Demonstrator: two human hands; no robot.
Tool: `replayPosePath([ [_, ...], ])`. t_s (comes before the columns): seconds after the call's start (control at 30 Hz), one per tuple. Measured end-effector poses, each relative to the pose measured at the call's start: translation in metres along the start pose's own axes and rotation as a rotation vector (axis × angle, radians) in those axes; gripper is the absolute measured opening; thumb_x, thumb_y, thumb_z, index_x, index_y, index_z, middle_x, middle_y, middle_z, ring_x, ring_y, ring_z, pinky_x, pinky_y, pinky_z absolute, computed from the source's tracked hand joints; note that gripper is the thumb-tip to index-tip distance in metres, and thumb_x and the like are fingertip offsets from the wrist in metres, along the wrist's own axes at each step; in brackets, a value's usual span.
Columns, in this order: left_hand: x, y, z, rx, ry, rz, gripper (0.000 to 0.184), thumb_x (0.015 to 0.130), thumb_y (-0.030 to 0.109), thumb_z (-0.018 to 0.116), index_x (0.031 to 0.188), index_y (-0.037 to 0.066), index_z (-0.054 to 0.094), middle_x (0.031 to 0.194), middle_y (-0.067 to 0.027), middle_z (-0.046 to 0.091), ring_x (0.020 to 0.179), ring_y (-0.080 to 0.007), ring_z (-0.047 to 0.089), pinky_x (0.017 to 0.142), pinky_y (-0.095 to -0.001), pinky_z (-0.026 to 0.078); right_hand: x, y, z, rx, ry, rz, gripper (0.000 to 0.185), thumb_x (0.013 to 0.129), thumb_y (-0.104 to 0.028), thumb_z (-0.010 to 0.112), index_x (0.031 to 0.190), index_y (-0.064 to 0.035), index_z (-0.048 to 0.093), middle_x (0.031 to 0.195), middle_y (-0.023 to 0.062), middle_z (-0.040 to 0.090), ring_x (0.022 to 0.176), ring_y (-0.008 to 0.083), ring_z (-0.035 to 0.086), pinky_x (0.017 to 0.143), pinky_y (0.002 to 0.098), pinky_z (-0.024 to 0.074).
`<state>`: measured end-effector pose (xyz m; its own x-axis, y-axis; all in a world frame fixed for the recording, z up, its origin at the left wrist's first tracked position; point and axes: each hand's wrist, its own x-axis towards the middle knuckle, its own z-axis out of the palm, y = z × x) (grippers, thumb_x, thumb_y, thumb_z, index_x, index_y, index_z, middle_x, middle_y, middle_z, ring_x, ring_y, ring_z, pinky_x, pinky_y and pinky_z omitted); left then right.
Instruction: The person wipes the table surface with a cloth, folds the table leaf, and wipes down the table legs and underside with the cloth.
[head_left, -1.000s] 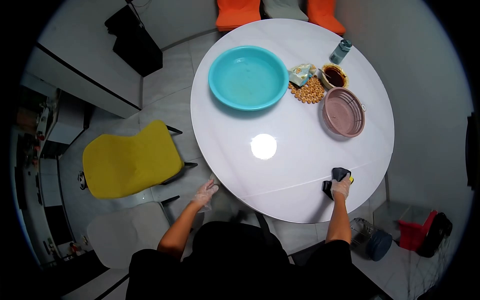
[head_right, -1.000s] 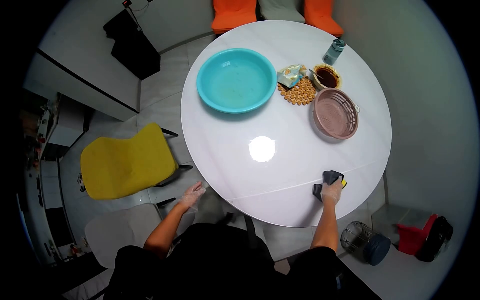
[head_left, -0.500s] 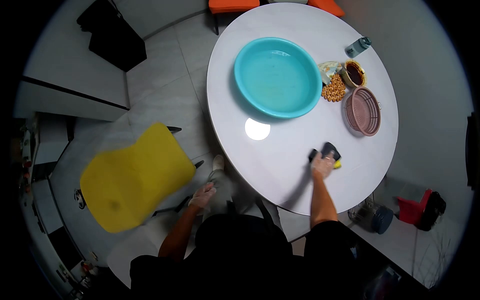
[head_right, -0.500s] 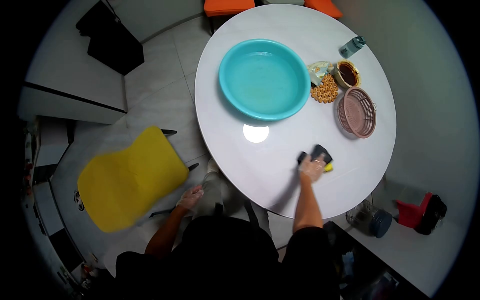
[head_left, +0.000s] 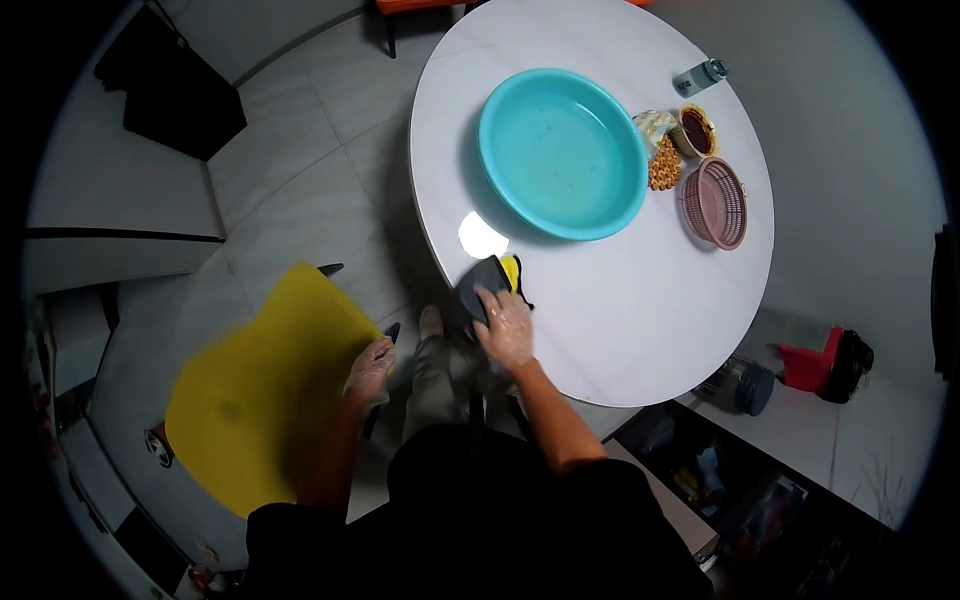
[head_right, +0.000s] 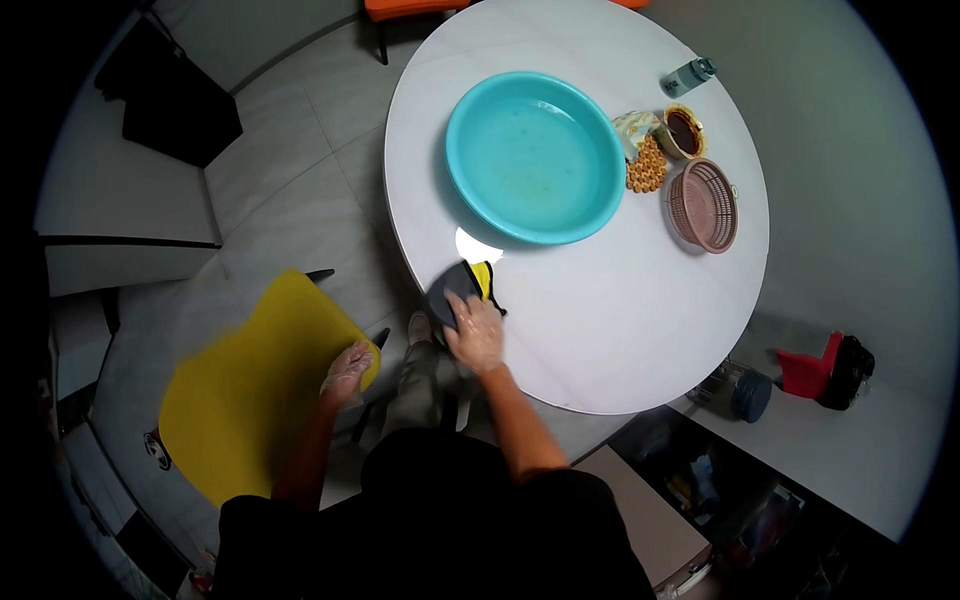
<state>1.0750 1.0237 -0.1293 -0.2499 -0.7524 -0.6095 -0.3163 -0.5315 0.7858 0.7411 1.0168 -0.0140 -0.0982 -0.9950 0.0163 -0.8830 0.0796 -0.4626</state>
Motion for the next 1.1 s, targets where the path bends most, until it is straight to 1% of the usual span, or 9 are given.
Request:
replayPosePath([
  [0.27, 0.057, 0.012, 0.037, 0.079, -0.126, -0.012, 0.052, 0.100, 0.029, 0.069, 0.145, 0.006, 0.056, 0.132, -0.0146, 0.068, 0.124, -0.0226, 0.064, 0.108, -0.0342, 0.047, -0.202, 0.119, -0.054, -0.165, 0.100, 0.609, 0.047, 0.078, -0.014, 0.075, 0.121, -0.0039, 0.060, 0.117, 0.0230, 0.065, 0.113, 0.0448, 0.061, 0.097, 0.0533, 0.0490],
  [0.37, 0.054, 0.024, 0.045, 0.089, -0.082, 0.003, 0.053, 0.099, 0.028, 0.069, 0.145, 0.006, 0.055, 0.132, -0.0143, 0.068, 0.123, -0.0225, 0.064, 0.107, -0.0345, 0.047, -0.207, 0.121, -0.078, -0.090, 0.024, 1.004, 0.043, 0.077, -0.017, 0.074, 0.117, -0.0061, 0.060, 0.113, 0.0226, 0.066, 0.107, 0.0461, 0.063, 0.091, 0.0532, 0.0516],
  [0.47, 0.036, 0.022, 0.042, -0.004, -0.091, -0.015, 0.053, 0.099, 0.027, 0.069, 0.144, 0.003, 0.055, 0.135, -0.0152, 0.066, 0.124, -0.0228, 0.063, 0.108, -0.0350, 0.047, -0.183, 0.114, -0.061, -0.183, 0.153, 1.152, 0.045, 0.078, -0.020, 0.074, 0.117, -0.0054, 0.060, 0.112, 0.0220, 0.067, 0.108, 0.0449, 0.063, 0.090, 0.0534, 0.0521],
  [0.5, 0.033, 0.022, 0.039, -0.048, -0.110, -0.019, 0.053, 0.099, 0.027, 0.069, 0.144, 0.002, 0.055, 0.136, -0.0157, 0.065, 0.124, -0.0230, 0.063, 0.108, -0.0352, 0.047, -0.176, 0.107, -0.049, -0.213, 0.300, 1.127, 0.040, 0.079, -0.019, 0.071, 0.112, 0.0007, 0.060, 0.105, 0.0265, 0.067, 0.102, 0.0474, 0.064, 0.091, 0.0557, 0.0507],
  [0.6, 0.021, 0.030, 0.035, -0.013, -0.138, 0.020, 0.053, 0.100, 0.026, 0.069, 0.143, 0.000, 0.055, 0.138, -0.0157, 0.063, 0.125, -0.0219, 0.062, 0.108, -0.0344, 0.046, -0.159, 0.107, -0.021, -0.239, 0.270, 0.895, 0.043, 0.075, -0.021, 0.074, 0.113, -0.0034, 0.063, 0.103, 0.0221, 0.068, 0.102, 0.0425, 0.065, 0.091, 0.0516, 0.0520],
  [0.67, 0.010, 0.059, 0.039, 0.039, -0.113, 0.051, 0.053, 0.099, 0.025, 0.068, 0.143, -0.001, 0.055, 0.125, -0.0109, 0.065, 0.111, -0.0184, 0.062, 0.101, -0.0327, 0.049, -0.124, 0.085, -0.021, -0.135, 0.377, 0.715, 0.038, 0.073, -0.018, 0.075, 0.107, -0.0044, 0.064, 0.101, 0.0196, 0.066, 0.098, 0.0415, 0.065, 0.088, 0.0523, 0.0518],
  [0.8, 0.021, 0.103, 0.052, 0.287, -0.093, 0.198, 0.055, 0.099, 0.030, 0.068, 0.142, -0.002, 0.055, 0.119, -0.0078, 0.066, 0.104, -0.0154, 0.062, 0.095, -0.0312, 0.050, -0.055, 0.060, -0.017, 0.042, 0.181, 0.639, 0.040, 0.074, -0.024, 0.075, 0.110, -0.0081, 0.065, 0.104, 0.0152, 0.069, 0.105, 0.0372, 0.065, 0.093, 0.0478, 0.0518],
  [0.9, -0.008, 0.198, 0.085, 0.197, -0.189, 0.039, 0.057, 0.099, 0.031, 0.069, 0.145, 0.001, 0.053, 0.124, -0.0108, 0.067, 0.111, -0.0157, 0.062, 0.095, -0.0302, 0.050, -0.035, 0.051, -0.019, 0.099, 0.121, 0.633, 0.040, 0.077, -0.029, 0.073, 0.111, -0.0086, 0.065, 0.105, 0.0150, 0.068, 0.106, 0.0367, 0.064, 0.092, 0.0475, 0.0515],
  [1.1, 0.064, 0.206, 0.116, 0.240, -0.287, 0.251, 0.081, 0.096, 0.037, 0.073, 0.160, 0.012, 0.030, 0.139, -0.0201, 0.059, 0.109, -0.0190, 0.064, 0.082, -0.0333, 0.054, -0.075, 0.065, -0.036, 0.118, 0.078, 0.453, 0.037, 0.073, -0.027, 0.078, 0.101, -0.0099, 0.062, 0.097, 0.0137, 0.066, 0.098, 0.0364, 0.063, 0.085, 0.0487, 0.0515],
])
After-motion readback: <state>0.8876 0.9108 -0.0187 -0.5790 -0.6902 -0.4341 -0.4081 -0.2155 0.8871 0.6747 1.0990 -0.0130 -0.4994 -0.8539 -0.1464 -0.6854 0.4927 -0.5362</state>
